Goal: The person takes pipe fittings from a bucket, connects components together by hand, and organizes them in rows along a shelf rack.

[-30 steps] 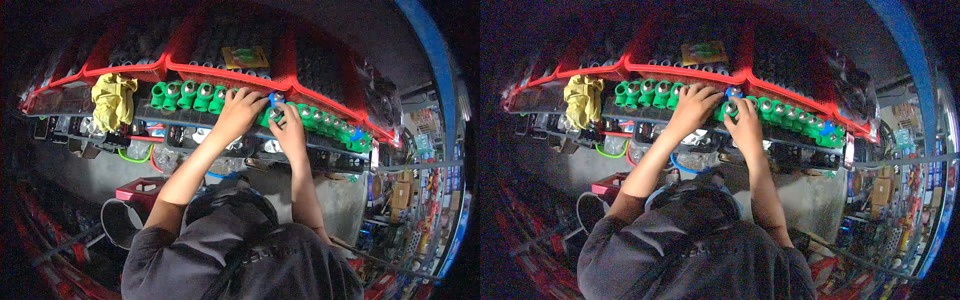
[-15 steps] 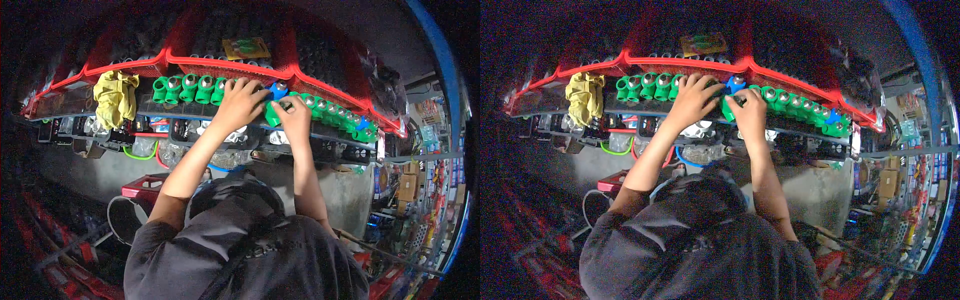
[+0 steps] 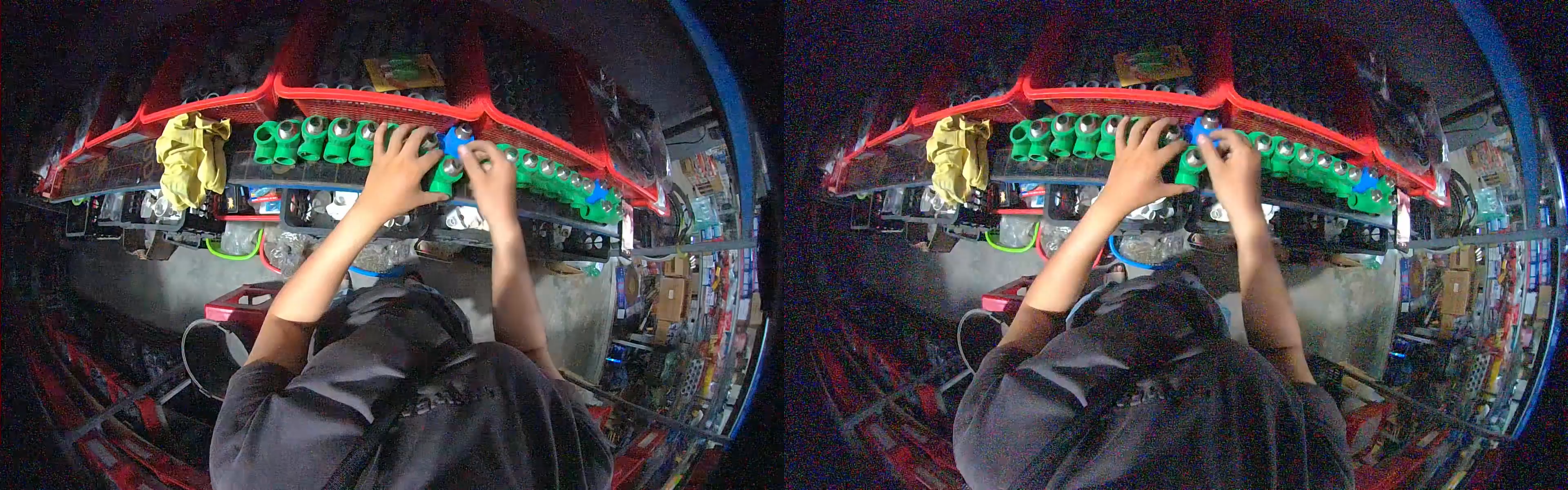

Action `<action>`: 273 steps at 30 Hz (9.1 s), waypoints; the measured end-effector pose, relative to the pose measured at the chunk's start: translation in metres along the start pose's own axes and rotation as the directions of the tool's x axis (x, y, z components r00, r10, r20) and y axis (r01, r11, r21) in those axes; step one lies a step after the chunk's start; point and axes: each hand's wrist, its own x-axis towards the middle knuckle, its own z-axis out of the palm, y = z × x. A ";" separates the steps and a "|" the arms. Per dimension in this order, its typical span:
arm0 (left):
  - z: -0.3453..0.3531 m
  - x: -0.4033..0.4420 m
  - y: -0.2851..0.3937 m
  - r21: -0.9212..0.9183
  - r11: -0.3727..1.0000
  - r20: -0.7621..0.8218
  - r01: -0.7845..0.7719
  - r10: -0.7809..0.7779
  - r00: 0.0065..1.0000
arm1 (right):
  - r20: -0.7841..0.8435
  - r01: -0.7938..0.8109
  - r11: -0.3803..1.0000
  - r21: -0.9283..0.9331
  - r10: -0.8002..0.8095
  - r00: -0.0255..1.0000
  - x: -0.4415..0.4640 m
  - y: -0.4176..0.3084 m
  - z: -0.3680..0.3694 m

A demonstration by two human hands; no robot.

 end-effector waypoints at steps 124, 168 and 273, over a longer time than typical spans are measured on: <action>0.007 -0.008 -0.013 0.122 0.992 -0.111 -0.028 0.042 0.993 | 0.195 0.579 0.687 -0.439 -0.556 0.808 0.006 0.015 -0.023; -0.097 -0.079 -0.144 -0.186 0.903 -0.458 0.386 -0.427 0.780 | 0.334 0.700 0.670 -0.245 -0.620 0.710 0.011 -0.087 0.194; -0.102 -0.075 -0.166 -0.153 0.981 -0.157 0.121 -0.145 0.977 | 0.287 0.663 0.708 -0.244 -0.601 0.746 0.016 -0.068 0.172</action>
